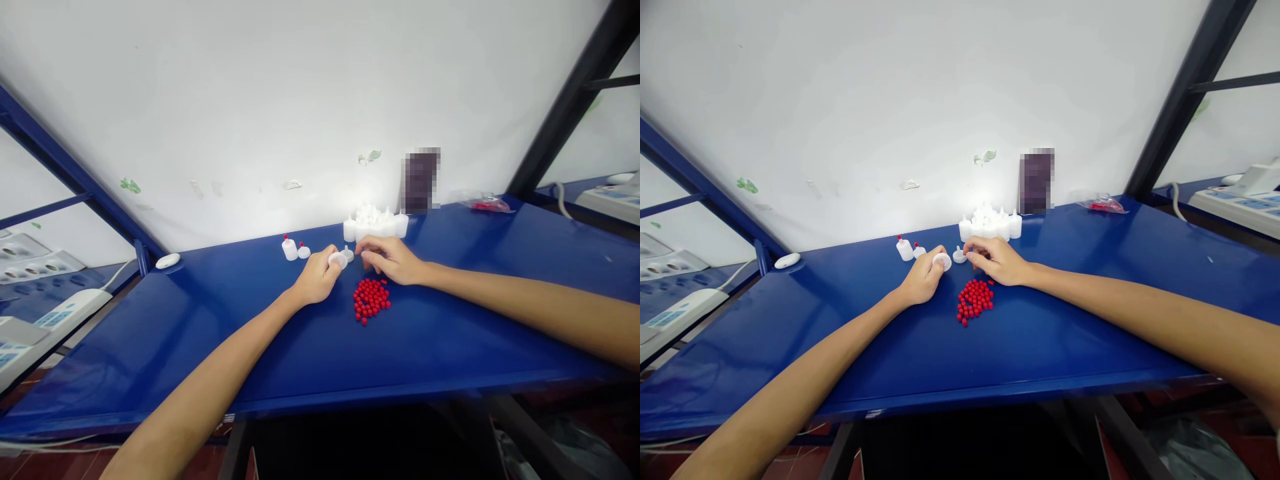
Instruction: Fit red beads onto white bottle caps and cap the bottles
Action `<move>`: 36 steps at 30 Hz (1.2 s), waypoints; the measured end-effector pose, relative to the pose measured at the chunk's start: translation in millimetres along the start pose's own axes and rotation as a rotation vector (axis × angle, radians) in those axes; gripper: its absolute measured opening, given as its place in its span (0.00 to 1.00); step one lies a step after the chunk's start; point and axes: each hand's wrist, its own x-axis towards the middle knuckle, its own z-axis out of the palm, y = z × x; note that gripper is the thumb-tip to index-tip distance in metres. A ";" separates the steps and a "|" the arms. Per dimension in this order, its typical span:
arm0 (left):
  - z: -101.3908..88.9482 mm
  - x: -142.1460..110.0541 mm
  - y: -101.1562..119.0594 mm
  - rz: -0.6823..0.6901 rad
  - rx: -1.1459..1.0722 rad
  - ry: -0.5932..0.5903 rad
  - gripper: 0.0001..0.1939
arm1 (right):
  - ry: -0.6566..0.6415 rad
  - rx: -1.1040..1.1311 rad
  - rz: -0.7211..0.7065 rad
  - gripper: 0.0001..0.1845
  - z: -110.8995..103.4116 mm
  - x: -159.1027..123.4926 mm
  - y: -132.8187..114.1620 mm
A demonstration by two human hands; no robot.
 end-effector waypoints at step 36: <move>-53.5 0.8 -51.8 0.032 0.850 0.243 0.16 | -0.106 -0.205 -0.028 0.10 3.3 2.8 2.2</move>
